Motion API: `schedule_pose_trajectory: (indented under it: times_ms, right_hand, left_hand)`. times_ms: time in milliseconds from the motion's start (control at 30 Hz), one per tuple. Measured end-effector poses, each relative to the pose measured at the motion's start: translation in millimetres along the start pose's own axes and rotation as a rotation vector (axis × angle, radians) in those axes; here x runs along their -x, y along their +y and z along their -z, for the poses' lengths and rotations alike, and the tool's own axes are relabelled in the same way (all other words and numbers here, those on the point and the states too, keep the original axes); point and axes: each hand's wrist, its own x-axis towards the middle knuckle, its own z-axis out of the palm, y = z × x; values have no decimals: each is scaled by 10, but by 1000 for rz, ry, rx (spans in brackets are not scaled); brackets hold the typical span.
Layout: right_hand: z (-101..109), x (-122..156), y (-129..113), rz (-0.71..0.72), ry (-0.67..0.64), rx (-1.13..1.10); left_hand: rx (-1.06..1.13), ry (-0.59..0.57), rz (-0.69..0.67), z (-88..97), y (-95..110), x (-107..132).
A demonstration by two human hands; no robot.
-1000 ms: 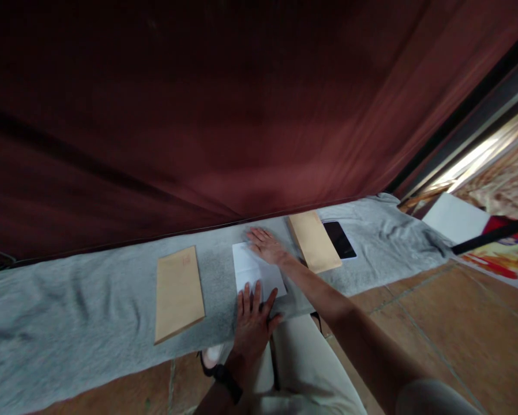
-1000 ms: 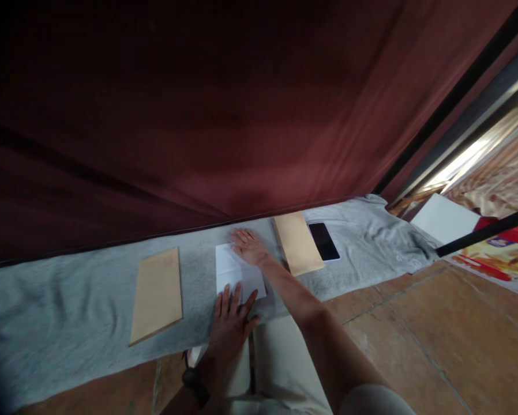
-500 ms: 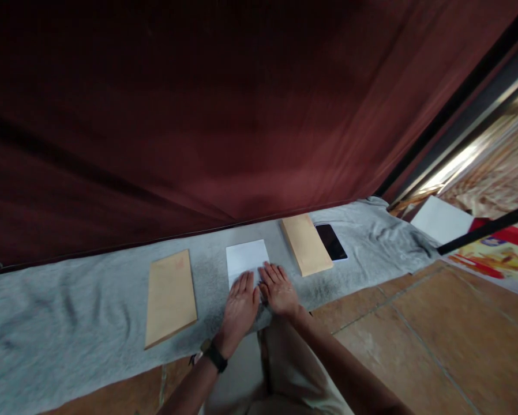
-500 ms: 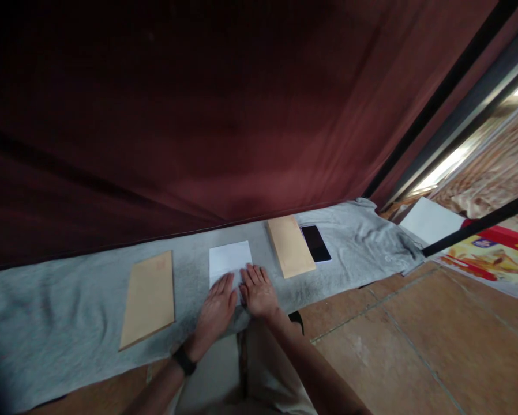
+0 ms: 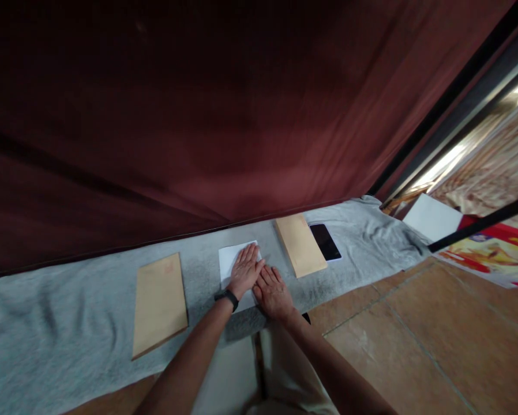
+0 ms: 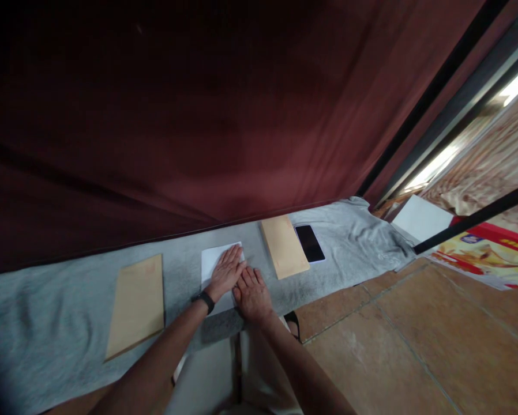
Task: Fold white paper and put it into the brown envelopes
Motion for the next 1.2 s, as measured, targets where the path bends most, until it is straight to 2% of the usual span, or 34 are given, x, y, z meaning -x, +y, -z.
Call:
schedule_pose_trajectory:
  times_ms: [233, 433, 600, 700, 867, 967, 1067, 1200]
  right_hand:
    - [1, 18, 2, -10, 7, -16]
    - [18, 28, 13, -25, 0, -51]
    - [25, 41, 33, -19, 25, -59]
    - [21, 66, 27, 15, 43, -45]
    - [-2, 208, -67, 149, 9, -24]
    - [8, 333, -135, 141, 5, 9]
    - [26, 441, -166, 138, 14, 29]
    - [20, 510, -170, 131, 52, 30]
  left_hand:
    - [-51, 26, 62, 110, -222, 46]
    - [-99, 128, 184, 208, -379, 435]
    - [-114, 95, 225, 155, -401, 690]
    - [-131, 102, 235, 129, -393, 695]
    - [-151, 107, 214, 122, -419, 676]
    - [-174, 114, 206, 126, -390, 679]
    - [-167, 88, 102, 117, -260, 631]
    - [-117, 13, -40, 66, -44, 441]
